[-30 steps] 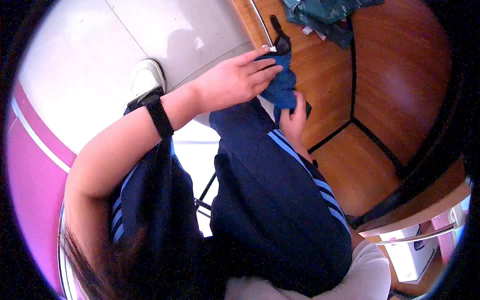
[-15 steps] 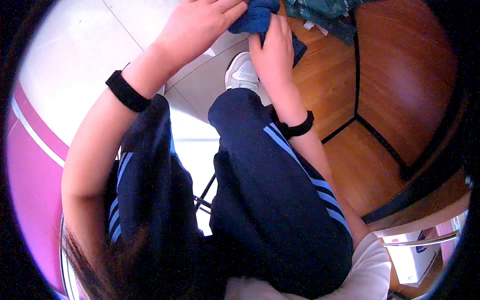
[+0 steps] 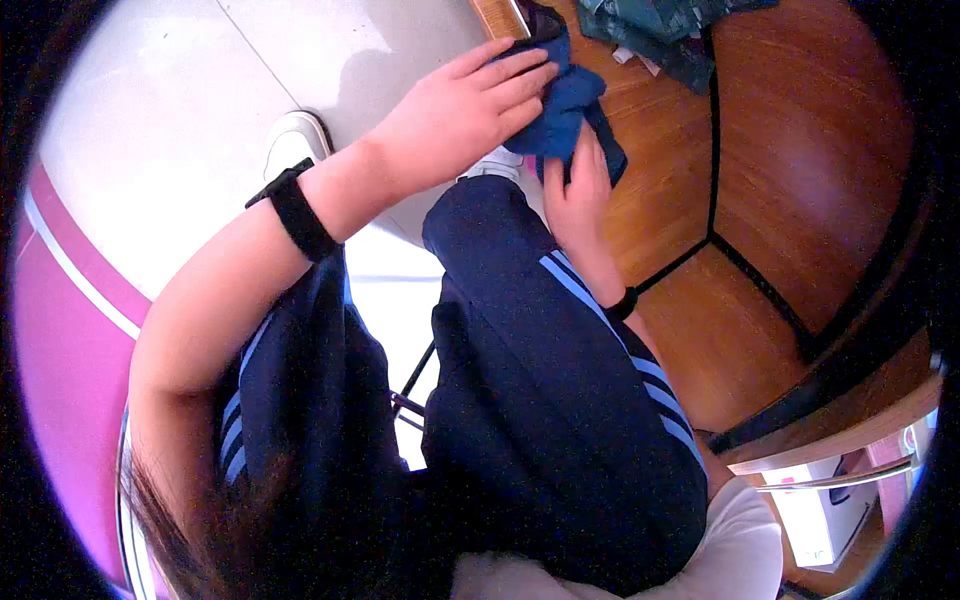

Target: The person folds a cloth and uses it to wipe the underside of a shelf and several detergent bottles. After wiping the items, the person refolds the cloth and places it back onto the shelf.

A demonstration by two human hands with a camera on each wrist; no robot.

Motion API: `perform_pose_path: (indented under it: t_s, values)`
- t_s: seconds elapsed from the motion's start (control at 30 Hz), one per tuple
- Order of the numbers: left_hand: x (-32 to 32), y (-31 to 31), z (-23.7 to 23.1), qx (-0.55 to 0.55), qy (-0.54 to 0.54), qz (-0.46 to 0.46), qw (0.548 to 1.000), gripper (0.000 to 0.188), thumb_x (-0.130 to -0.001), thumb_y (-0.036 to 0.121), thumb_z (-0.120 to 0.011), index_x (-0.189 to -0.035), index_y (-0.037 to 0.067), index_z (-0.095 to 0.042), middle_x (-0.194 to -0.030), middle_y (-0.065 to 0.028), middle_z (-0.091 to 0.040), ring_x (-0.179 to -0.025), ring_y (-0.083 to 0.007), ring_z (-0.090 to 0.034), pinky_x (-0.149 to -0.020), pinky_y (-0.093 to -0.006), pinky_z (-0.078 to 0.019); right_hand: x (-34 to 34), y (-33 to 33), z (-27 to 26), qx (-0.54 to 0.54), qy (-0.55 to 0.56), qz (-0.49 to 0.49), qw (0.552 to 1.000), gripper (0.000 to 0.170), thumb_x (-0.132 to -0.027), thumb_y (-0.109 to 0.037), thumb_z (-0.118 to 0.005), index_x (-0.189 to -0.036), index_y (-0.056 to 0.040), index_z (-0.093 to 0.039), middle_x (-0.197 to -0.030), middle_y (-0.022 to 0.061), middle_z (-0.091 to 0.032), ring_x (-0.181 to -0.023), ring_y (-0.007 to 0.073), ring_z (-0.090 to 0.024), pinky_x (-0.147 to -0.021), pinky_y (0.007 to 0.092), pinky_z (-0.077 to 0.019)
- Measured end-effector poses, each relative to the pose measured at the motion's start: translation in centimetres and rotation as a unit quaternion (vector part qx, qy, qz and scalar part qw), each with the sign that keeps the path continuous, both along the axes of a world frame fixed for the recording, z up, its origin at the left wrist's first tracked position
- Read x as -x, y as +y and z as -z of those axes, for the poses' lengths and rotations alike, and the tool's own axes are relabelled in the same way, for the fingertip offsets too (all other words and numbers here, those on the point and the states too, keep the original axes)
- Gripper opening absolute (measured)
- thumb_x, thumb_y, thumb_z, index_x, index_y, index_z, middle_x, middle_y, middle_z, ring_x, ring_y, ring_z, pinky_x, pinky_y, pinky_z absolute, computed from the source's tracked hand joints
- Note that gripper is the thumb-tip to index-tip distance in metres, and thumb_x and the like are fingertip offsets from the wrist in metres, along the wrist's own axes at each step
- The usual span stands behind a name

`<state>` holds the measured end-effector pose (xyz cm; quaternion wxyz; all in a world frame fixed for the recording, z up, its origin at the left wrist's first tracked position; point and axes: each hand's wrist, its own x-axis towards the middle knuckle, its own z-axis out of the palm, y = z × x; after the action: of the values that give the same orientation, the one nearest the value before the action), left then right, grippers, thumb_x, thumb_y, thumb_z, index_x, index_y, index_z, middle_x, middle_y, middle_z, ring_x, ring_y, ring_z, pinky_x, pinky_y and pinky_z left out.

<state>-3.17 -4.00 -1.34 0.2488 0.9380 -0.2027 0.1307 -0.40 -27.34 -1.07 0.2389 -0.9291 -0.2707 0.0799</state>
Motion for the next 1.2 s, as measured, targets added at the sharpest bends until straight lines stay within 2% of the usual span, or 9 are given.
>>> perform_pose_path:
  t_s: [0.27, 0.3, 0.57, 0.63, 0.73, 0.9, 1.0, 1.1, 1.2]
  values:
    - [-1.0, 1.7, 0.1, -0.030, -0.028, 0.001, 0.999, 0.033, -0.081, 0.008, -0.062, -0.114, 0.006, -0.060, -0.154, -0.0089, -0.052, -0.148, -0.0255, -0.043, -0.126, -0.0464, -0.0298, -0.5, 1.2, 0.4, 0.005, -0.021, 0.018, 1.000, 0.055, -0.093, -0.017, -0.059, -0.142, 0.0064, -0.049, -0.139, 0.0291, -0.058, -0.128, 0.0464, -0.056, -0.109, 0.0510, -0.0442]
    - [-1.3, 2.5, -0.8, -0.003, 0.000, 0.049, 0.999, 0.031, -0.083, 0.012, -0.061, -0.113, 0.002, -0.060, -0.147, -0.0179, -0.055, -0.144, -0.0338, -0.045, -0.125, -0.0514, -0.0298, -0.7, 1.4, 0.4, 0.002, -0.020, 0.020, 1.000, 0.055, -0.093, -0.017, -0.059, -0.142, 0.0064, -0.049, -0.139, 0.0291, -0.058, -0.128, 0.0464, -0.056, -0.109, 0.0510, -0.0442]
    - [-1.3, 2.0, -1.5, -0.006, 0.002, -0.002, 1.000, 0.031, -0.081, 0.013, -0.062, -0.110, 0.003, -0.059, -0.144, -0.0168, -0.058, -0.143, -0.0340, -0.047, -0.126, -0.0513, -0.0276, -1.8, 2.5, 1.3, -0.018, -0.036, -0.017, 0.999, 0.053, -0.095, -0.021, -0.059, -0.140, 0.0047, -0.051, -0.137, 0.0278, -0.059, -0.124, 0.0456, -0.058, -0.106, 0.0521, -0.0467]
    - [-1.6, 1.4, -1.8, -0.005, -0.032, -0.027, 0.999, 0.023, -0.084, 0.010, -0.062, -0.106, 0.002, -0.065, -0.135, -0.0161, -0.063, -0.133, -0.0323, -0.055, -0.117, -0.0479, -0.0429, -1.9, 2.2, 2.1, -0.007, -0.047, -0.016, 0.999, 0.053, -0.095, -0.021, -0.059, -0.141, 0.0045, -0.050, -0.136, 0.0280, -0.059, -0.124, 0.0452, -0.058, -0.105, 0.0520, -0.0472]
    - [-2.6, 0.7, 1.9, -0.054, -0.003, -0.060, 0.997, 0.035, -0.080, 0.004, -0.062, -0.115, 0.007, -0.060, -0.149, -0.0086, -0.057, -0.146, -0.0256, -0.046, -0.125, -0.0464, -0.0315, -2.3, 2.4, 2.9, 0.039, -0.032, 0.008, 0.999, 0.054, -0.092, -0.019, -0.059, -0.140, 0.0036, -0.050, -0.134, 0.0272, -0.060, -0.123, 0.0435, -0.059, -0.104, 0.0510, -0.0492]
    - [-6.6, 2.0, 3.6, 0.014, -0.028, -0.048, 0.998, 0.030, -0.084, 0.003, -0.060, -0.114, 0.007, -0.064, -0.132, -0.0109, -0.068, -0.129, -0.0270, -0.061, -0.106, -0.0414, -0.0506, -5.4, 2.5, 4.6, 0.044, -0.014, 0.006, 0.999, 0.055, -0.092, -0.012, -0.059, -0.144, 0.0011, -0.048, -0.136, 0.0259, -0.059, -0.124, 0.0432, -0.059, -0.104, 0.0497, -0.0488]
    - [-7.1, 3.0, 1.9, 0.047, 0.081, -0.035, 0.995, 0.025, -0.085, 0.003, -0.059, -0.108, 0.009, -0.067, -0.116, -0.0122, -0.072, -0.113, -0.0317, -0.068, -0.092, -0.0446, -0.0562, -6.9, 2.4, 3.4, -0.046, 0.118, 0.024, 0.992, 0.054, -0.096, -0.006, -0.055, -0.149, 0.0001, -0.047, -0.140, 0.0280, -0.059, -0.131, 0.0431, -0.056, -0.111, 0.0456, -0.0440]
    - [-7.3, 3.8, -2.7, -0.011, 0.174, -0.024, 0.984, 0.017, -0.085, 0.008, -0.061, -0.098, 0.011, -0.071, -0.093, -0.0124, -0.074, -0.093, -0.0370, -0.072, -0.078, -0.0487, -0.0576, -10.2, 0.4, 2.6, -0.012, 0.156, -0.023, 0.987, 0.046, -0.096, -0.004, -0.053, -0.142, -0.0005, -0.054, -0.136, 0.0277, -0.062, -0.130, 0.0420, -0.058, -0.110, 0.0439, -0.0455]
    - [-3.4, 5.0, -11.8, 0.053, 0.140, -0.079, 0.986, 0.005, -0.085, 0.007, -0.061, -0.090, 0.006, -0.063, -0.094, -0.0168, -0.070, -0.094, -0.0398, -0.068, -0.075, -0.0512, -0.0531, -8.1, 2.0, -8.9, -0.002, 0.145, -0.022, 0.989, 0.042, -0.097, -0.001, -0.051, -0.138, -0.0026, -0.057, -0.134, 0.0256, -0.063, -0.127, 0.0411, -0.060, -0.107, 0.0443, -0.0475]
